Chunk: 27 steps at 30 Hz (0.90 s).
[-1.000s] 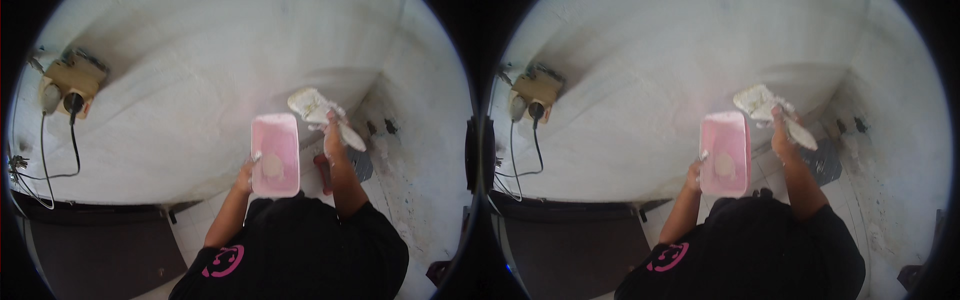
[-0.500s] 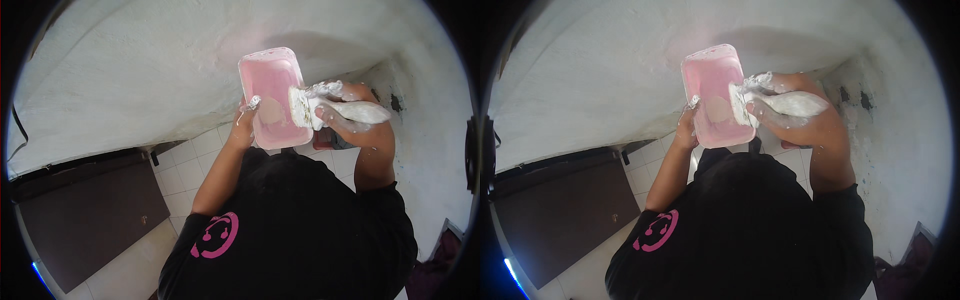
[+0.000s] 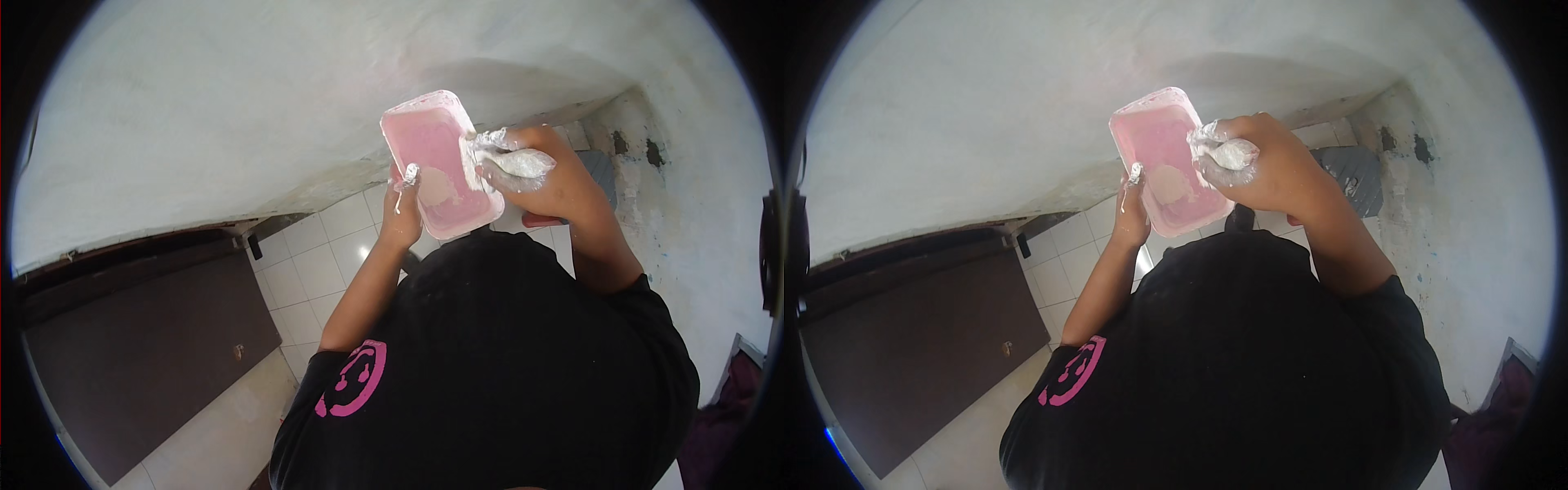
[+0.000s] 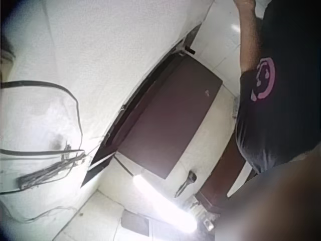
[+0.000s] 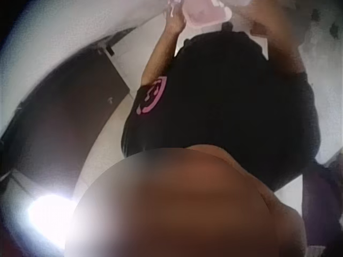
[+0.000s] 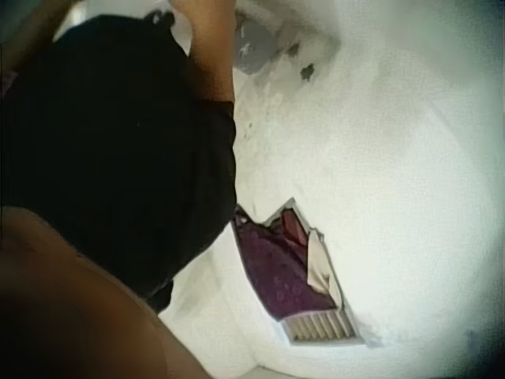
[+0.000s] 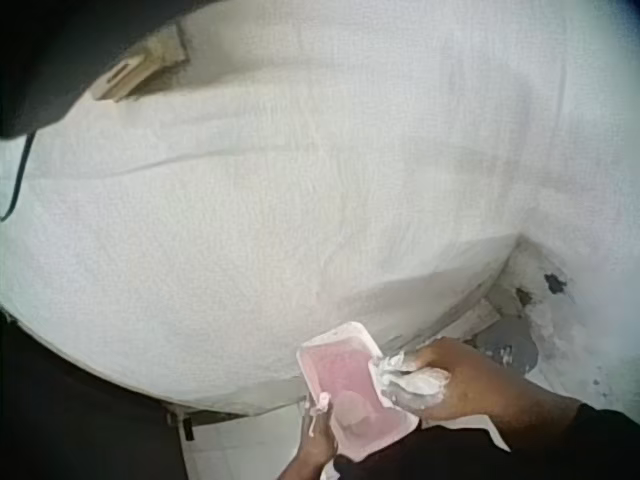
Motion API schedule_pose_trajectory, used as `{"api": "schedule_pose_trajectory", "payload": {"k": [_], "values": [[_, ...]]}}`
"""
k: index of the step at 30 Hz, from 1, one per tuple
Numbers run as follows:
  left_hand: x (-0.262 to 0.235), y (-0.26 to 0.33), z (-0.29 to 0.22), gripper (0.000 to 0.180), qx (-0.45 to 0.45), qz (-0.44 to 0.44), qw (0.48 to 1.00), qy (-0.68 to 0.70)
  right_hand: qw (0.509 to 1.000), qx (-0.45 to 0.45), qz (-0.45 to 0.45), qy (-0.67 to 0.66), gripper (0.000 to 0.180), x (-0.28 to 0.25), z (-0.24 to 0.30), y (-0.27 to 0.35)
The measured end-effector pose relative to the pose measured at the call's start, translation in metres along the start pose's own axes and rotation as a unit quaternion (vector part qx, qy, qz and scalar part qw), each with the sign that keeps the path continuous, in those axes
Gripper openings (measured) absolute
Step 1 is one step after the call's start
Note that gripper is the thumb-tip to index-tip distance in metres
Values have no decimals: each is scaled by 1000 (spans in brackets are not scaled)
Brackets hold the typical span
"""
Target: The person applies white putty from a container onto a wall using a brush.
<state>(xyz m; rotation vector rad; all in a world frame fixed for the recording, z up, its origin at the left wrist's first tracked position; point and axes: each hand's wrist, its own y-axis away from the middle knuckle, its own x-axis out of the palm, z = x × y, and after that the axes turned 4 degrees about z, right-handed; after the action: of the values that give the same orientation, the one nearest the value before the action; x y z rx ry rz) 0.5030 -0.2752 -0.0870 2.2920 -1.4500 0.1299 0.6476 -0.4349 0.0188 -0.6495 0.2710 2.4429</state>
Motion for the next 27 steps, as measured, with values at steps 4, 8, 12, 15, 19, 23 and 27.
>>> {"api": "schedule_pose_trajectory", "payload": {"k": [4, 8, 12, 15, 19, 23, 27], "values": [[8, 8, 6, 44, 9, -10, 998, -57, 1000, -21, -16, 1, 26, 2, -2, 0], [23, 12, 12, 43, 6, -37, 999, 9, 998, -20, 20, 60, 22, 7, -18, -9], [29, 12, 19, 43, 54, -46, 997, -34, 987, -42, 54, 145, 21, 13, -26, -26], [15, 15, 25, 37, 48, -53, 995, -67, 986, 53, 92, 132, 25, 17, -26, -50], [7, 25, 34, 29, 25, -70, 990, -122, 978, 80, 66, 183, 27, 38, -14, -63], [-6, 32, 40, 31, 40, -70, 984, -157, 964, 35, 33, 261, 27, 62, 2, -71], [-35, 31, 34, 33, 67, -53, 974, -209, 950, 40, 63, 304, 28, 78, 23, -94]]}}
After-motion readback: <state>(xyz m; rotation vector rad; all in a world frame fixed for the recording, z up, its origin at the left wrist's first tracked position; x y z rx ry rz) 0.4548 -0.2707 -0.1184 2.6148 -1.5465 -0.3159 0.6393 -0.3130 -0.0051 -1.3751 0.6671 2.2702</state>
